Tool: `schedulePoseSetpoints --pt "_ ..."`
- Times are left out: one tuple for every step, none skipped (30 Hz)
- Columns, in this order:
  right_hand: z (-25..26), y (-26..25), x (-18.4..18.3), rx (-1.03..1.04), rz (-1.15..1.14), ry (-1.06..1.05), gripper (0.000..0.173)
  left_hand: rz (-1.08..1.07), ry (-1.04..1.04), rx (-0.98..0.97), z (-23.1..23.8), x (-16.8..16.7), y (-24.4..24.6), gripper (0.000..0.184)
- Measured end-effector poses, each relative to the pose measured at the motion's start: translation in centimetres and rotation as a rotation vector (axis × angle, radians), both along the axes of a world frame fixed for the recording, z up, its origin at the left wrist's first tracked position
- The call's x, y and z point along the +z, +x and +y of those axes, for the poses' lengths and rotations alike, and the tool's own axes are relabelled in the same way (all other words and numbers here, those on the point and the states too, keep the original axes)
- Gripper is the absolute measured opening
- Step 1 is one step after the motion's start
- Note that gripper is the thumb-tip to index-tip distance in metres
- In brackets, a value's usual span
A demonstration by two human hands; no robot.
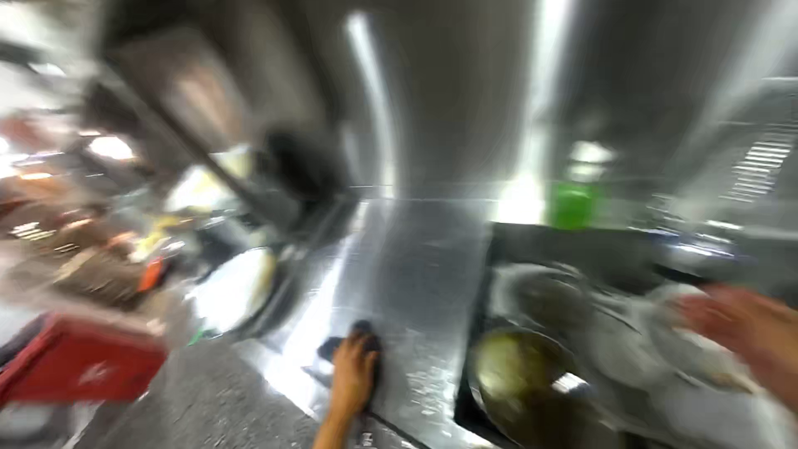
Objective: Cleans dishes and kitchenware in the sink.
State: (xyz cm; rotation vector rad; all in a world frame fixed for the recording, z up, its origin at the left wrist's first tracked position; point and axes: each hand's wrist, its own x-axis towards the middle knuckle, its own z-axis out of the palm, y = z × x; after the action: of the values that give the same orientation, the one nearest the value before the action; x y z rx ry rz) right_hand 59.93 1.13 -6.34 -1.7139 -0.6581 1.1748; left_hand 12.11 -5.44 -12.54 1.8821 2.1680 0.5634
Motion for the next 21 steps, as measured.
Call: schedulePoseSetpoints --pt "1.5 2.5 -4.2 -0.054 0.016 0.169 0.049 -0.028 -0.016 -0.053 -0.2 0.2 0.8 0.04" --pt "2.9 3.4 -6.1 -0.125 0.067 0.221 0.055 -0.023 -0.056 -0.085 -0.5 0.6 1.8 0.044" --pt "4.2 3.5 -5.6 -0.177 0.156 0.199 0.058 -0.014 -0.081 -0.101 -0.9 1.0 2.9 0.048" --pt "5.7 3.2 -4.8 -0.226 0.241 0.165 0.059 0.0 -0.06 -0.102 -1.2 1.0 3.8 0.051" --pt "7.2 2.9 -4.3 -0.253 0.305 0.139 0.059 0.002 -0.064 -0.079 -1.5 1.2 5.1 0.052" --pt "8.8 2.5 -4.3 -0.258 0.347 0.137 0.058 -0.008 -0.087 -0.049 -1.7 2.0 6.7 0.052" --pt "10.2 2.1 -5.0 -0.255 0.352 0.16 0.056 -0.035 -0.108 -0.027 -1.9 3.0 8.6 0.053" --pt "12.0 2.0 -7.0 -0.247 0.376 0.207 0.057 -0.075 -0.1 -0.032 -1.8 4.1 10.6 0.051" --pt "14.1 1.9 -10.1 -0.293 0.344 0.25 0.061 -0.128 -0.074 -0.073 -1.6 5.1 12.7 0.047" --pt "16.2 1.5 -12.9 -0.363 0.216 0.263 0.061 -0.185 -0.047 -0.143 -1.1 6.1 14.9 0.041" --pt "17.6 1.3 -15.0 -0.42 0.029 0.24 0.059 -0.232 -0.023 -0.222 -0.6 6.8 17.2 0.035" --pt "17.7 1.1 -15.3 -0.429 -0.149 0.183 0.056 -0.264 0.001 -0.296 0.2 7.2 19.5 0.031" --pt "16.5 1.3 -13.5 -0.351 -0.274 0.085 0.053 -0.29 0.02 -0.359 1.1 7.1 21.6 0.031" --pt "15.0 1.3 -11.3 -0.277 -0.393 -0.021 0.052 -0.318 -0.005 -0.404 2.1 6.9 23.5 0.033" --pt "13.8 1.6 -9.9 -0.211 -0.507 -0.077 0.052 -0.341 -0.083 -0.436 3.1 6.8 25.3 0.036" --pt "12.7 1.9 -8.3 -0.129 -0.593 -0.104 0.053 -0.349 -0.178 -0.461 4.2 6.6 27.0 0.038" --pt "11.8 2.4 -6.8 -0.046 -0.667 -0.115 0.052 -0.349 -0.281 -0.487 5.2 6.6 28.6 0.04" --pt "11.1 2.9 -5.6 0.034 -0.718 -0.121 0.052 -0.349 -0.367 -0.5 5.9 6.5 30.2 0.04" --pt "10.6 3.4 -5.1 0.098 -0.773 -0.123 0.052 -0.354 -0.442 -0.5 6.5 6.3 31.6 0.041" --pt "10.3 3.8 -5.2 0.155 -0.836 -0.117 0.051 -0.366 -0.497 -0.488 6.8 5.9 32.8 0.041" --pt "10.2 4.2 -5.2 0.216 -0.898 -0.13 0.049 -0.382 -0.527 -0.47 7.0 5.5 33.7 0.041"
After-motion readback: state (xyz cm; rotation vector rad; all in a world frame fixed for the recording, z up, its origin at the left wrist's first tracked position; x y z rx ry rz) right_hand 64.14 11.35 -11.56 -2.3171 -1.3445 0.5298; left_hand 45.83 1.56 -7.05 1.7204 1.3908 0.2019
